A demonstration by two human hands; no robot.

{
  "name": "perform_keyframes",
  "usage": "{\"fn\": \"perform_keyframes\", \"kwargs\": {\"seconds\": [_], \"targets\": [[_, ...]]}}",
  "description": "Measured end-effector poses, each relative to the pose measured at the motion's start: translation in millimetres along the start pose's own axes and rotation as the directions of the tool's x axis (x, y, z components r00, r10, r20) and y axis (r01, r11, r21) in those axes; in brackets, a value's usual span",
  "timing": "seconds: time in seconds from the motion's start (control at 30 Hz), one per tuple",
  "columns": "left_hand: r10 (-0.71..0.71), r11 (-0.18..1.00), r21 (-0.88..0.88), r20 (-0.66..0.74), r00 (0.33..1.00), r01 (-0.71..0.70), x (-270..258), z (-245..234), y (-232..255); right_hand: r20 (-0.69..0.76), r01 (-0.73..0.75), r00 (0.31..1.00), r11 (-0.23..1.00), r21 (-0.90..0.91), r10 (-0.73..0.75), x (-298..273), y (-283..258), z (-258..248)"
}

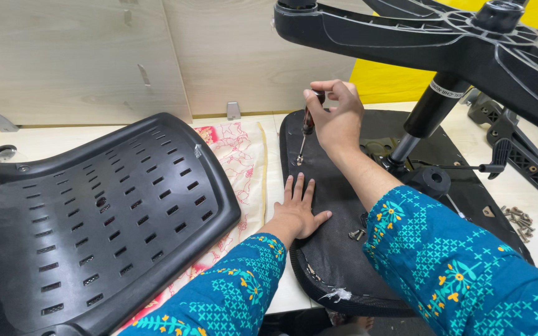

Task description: The person uses a screwdriver to remove screws from the underside of an office chair seat. They unscrew multiple fasteners one by one and place them on the seat surface.

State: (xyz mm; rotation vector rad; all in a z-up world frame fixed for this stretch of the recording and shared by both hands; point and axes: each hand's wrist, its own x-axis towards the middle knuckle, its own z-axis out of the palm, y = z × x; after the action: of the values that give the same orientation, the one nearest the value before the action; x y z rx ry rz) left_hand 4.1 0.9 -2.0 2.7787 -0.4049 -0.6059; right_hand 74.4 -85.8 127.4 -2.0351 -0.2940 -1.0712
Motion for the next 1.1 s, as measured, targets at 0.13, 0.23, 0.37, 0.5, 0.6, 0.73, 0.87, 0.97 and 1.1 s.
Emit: {"fn": "perform_keyframes", "kwargs": {"seconds": [0.13,0.23,0.37,0.5,0.6,0.73,0.87,0.97,1.1], "targets": [[0.004,1.0,-0.003,-0.005,1.0,-0.004,-0.4,0.4,-0.1,0.016,-0.023,1.0,0.998,-0.061,0.024,0.9,-2.2,0.2],[0.004,1.0,-0.002,-0.005,1.0,-0.004,-0.9,0.6,0.2,0.081,-0.068,0.994,0.998,-0.002,0.067,0.4,-6.8,0.9],[-0.004,1.0,0.001,-0.006,1.0,0.004,0.4,1.1,0.7,0.123,-0.085,0.99,0.987,0.137,0.068,-3.6,-12.3,-1.1],[-0.002,1.0,0.011,-0.012,1.0,0.002,0.9,2.4,0.1,0.126,-0.167,0.981,0.972,0.162,0.148,-6.0,-9.8,-9.4],[-0.004,1.0,0.016,-0.012,1.0,0.005,-1.6,2.6,0.2,0.127,-0.131,0.986,0.978,0.163,0.111,-5.4,-5.4,-17.3],[-0.013,0.999,0.034,-0.004,1.0,0.013,-1.6,0.0,1.6,0.018,0.064,0.998,0.996,-0.062,-0.063,-0.7,1.3,-23.3],[-0.021,0.999,0.036,0.001,1.0,0.021,-1.7,-1.2,1.9,0.098,-0.129,0.987,0.99,0.046,0.125,0.8,-0.9,-21.9],[-0.023,0.999,0.048,0.007,1.0,0.023,-1.2,-1.3,2.8,0.149,-0.139,0.981,0.986,0.097,0.124,-2.1,-6.7,-19.9],[-0.023,0.999,0.045,0.004,1.0,0.023,-1.9,-1.0,2.5,0.171,-0.152,0.978,0.973,0.171,0.123,-3.0,-11.5,-17.2]]}}
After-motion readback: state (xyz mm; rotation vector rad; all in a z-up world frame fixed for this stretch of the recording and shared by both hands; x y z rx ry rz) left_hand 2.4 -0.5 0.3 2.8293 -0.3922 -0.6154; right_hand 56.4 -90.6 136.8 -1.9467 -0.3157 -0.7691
